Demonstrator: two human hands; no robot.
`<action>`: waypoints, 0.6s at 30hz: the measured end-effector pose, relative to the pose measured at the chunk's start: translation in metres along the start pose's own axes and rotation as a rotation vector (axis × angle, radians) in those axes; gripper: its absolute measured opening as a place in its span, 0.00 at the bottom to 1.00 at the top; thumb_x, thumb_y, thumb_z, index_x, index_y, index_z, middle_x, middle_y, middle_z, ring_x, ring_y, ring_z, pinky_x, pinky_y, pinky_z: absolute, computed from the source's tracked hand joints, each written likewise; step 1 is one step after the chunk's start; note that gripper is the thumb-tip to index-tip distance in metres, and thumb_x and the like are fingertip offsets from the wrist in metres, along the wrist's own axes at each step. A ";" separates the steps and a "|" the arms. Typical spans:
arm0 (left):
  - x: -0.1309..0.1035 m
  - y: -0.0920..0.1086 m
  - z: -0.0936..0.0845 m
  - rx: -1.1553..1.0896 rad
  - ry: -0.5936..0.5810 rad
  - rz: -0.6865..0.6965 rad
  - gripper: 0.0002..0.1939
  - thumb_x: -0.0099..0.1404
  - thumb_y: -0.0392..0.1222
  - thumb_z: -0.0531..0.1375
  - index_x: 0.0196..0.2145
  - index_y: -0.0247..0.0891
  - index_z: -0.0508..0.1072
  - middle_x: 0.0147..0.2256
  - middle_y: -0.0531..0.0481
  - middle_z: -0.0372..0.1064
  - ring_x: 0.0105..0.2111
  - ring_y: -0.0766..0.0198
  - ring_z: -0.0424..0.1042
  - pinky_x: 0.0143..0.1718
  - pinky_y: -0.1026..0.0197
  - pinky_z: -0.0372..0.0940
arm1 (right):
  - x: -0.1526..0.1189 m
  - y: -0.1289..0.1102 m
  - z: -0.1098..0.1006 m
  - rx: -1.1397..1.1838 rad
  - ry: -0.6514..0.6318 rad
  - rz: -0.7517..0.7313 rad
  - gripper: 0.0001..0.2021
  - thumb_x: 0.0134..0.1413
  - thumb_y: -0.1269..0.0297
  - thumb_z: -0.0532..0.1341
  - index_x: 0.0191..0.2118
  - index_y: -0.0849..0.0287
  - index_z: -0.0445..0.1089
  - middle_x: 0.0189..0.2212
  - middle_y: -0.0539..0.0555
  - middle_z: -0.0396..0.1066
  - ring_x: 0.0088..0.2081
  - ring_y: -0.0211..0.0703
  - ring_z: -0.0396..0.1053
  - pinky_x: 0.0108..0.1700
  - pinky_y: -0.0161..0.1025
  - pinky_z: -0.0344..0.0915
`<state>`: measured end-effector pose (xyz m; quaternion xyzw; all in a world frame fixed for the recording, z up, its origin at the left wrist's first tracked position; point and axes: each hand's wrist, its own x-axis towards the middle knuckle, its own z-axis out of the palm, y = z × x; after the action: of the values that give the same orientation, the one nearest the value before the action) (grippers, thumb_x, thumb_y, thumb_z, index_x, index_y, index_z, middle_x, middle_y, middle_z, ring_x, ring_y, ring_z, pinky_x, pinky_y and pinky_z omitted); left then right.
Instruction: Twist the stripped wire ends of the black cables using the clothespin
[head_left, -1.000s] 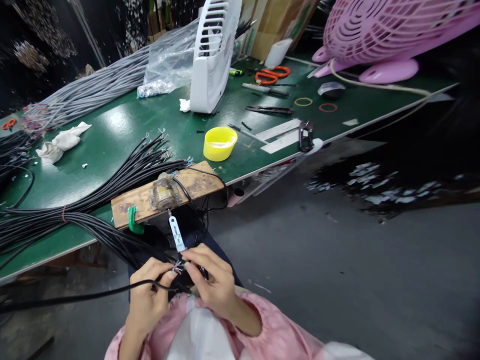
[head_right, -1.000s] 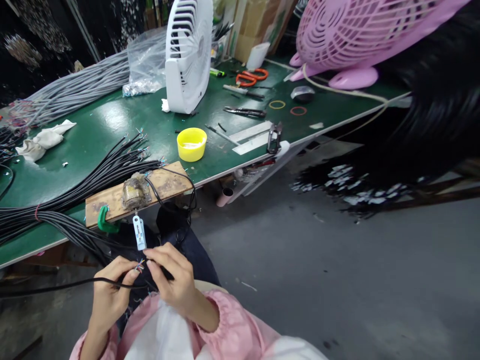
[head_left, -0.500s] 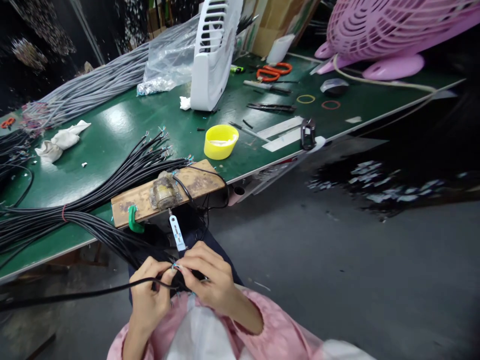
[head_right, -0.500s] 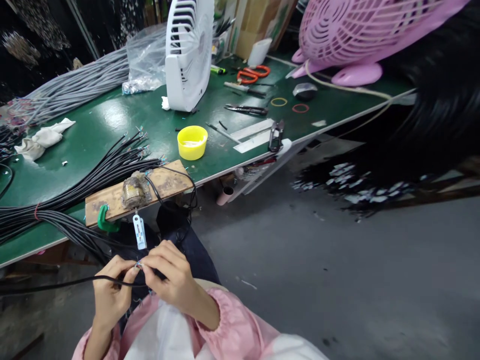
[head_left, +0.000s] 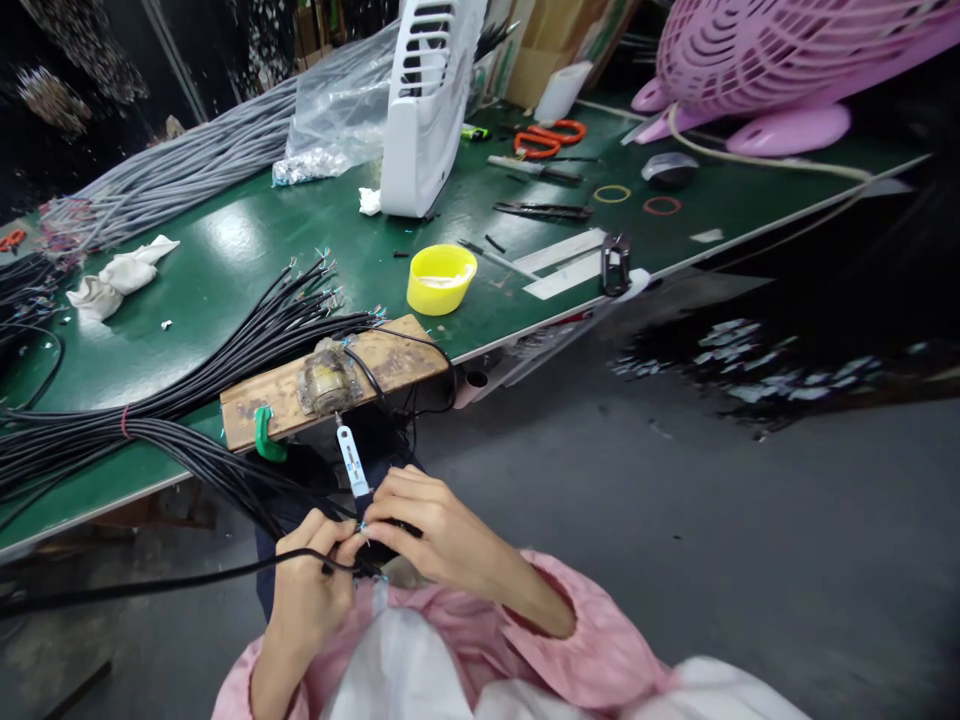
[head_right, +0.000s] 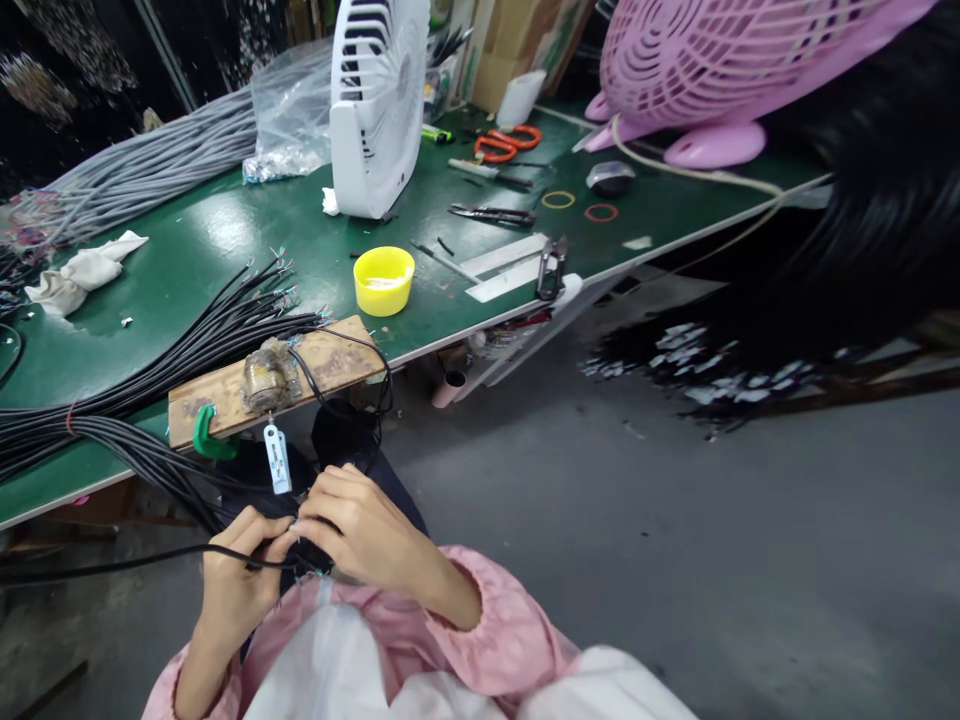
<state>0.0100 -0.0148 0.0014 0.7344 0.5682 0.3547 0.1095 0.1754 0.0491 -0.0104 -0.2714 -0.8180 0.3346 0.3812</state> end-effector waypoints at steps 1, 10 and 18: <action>0.000 0.000 0.001 0.018 0.000 0.009 0.09 0.66 0.32 0.56 0.30 0.36 0.74 0.22 0.53 0.67 0.19 0.69 0.67 0.21 0.68 0.60 | 0.000 0.000 0.003 -0.009 0.022 0.029 0.13 0.64 0.66 0.57 0.28 0.63 0.72 0.26 0.54 0.73 0.29 0.41 0.68 0.34 0.39 0.61; -0.002 -0.002 0.008 0.051 0.039 0.033 0.09 0.67 0.32 0.55 0.30 0.35 0.72 0.22 0.52 0.65 0.19 0.68 0.67 0.20 0.68 0.59 | -0.002 -0.008 0.025 0.115 0.271 0.281 0.10 0.47 0.78 0.57 0.21 0.60 0.70 0.20 0.50 0.69 0.24 0.39 0.64 0.31 0.37 0.61; 0.000 -0.005 0.001 -0.067 0.039 0.031 0.07 0.67 0.36 0.58 0.30 0.36 0.73 0.23 0.54 0.68 0.20 0.70 0.68 0.23 0.70 0.62 | 0.009 0.019 0.029 1.056 -0.013 0.707 0.09 0.35 0.62 0.66 0.16 0.61 0.71 0.15 0.49 0.66 0.19 0.34 0.59 0.23 0.34 0.56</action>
<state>0.0066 -0.0129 -0.0018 0.7320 0.5464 0.3895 0.1175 0.1507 0.0573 -0.0348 -0.2986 -0.4060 0.8002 0.3250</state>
